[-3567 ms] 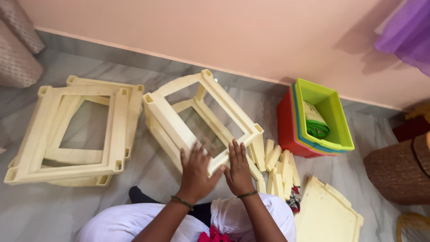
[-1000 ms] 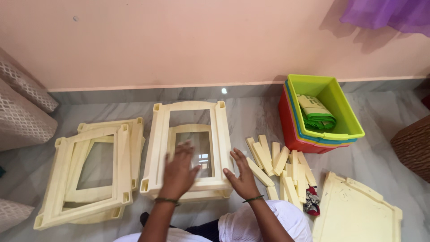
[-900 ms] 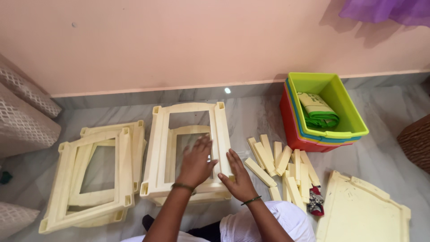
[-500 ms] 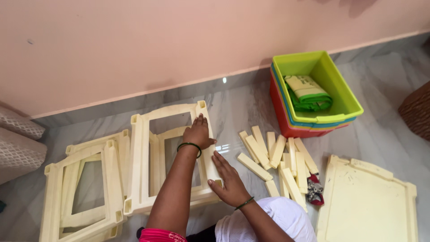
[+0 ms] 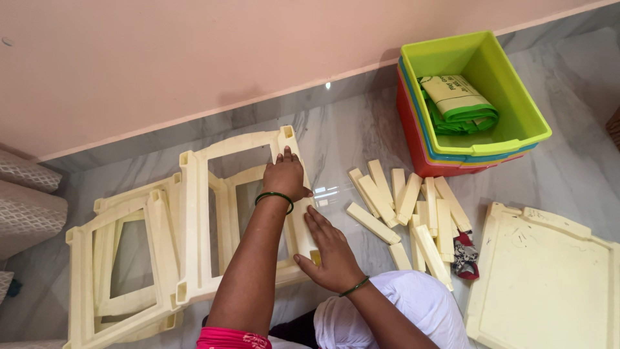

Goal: The person assembles a plastic stool by hand, connecting frame pieces and inserting legs into the frame. The person works on the floor, handling multiple plastic components to build the stool structure.

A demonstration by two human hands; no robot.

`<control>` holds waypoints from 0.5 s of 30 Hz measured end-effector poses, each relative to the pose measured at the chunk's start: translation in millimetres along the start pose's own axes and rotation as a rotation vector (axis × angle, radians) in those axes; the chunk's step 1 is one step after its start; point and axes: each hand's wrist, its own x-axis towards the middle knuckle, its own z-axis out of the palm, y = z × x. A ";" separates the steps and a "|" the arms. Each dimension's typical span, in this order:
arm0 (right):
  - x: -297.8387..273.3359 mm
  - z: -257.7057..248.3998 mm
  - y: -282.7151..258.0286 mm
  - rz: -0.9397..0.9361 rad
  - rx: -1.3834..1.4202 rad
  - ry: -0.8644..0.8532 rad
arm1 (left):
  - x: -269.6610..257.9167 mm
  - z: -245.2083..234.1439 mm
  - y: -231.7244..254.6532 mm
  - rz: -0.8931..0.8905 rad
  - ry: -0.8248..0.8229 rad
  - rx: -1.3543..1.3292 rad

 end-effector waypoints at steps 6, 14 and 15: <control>-1.7 7.5 4.7 -0.029 -0.015 0.057 | -4.5 26.5 -9.5 0.021 0.120 -0.120; -2.2 15.2 11.4 -0.039 -0.065 0.083 | -31.1 88.5 -2.4 0.199 0.336 -0.170; -2.6 16.1 14.0 -0.060 -0.057 0.097 | -40.8 93.5 -5.3 0.234 0.334 -0.213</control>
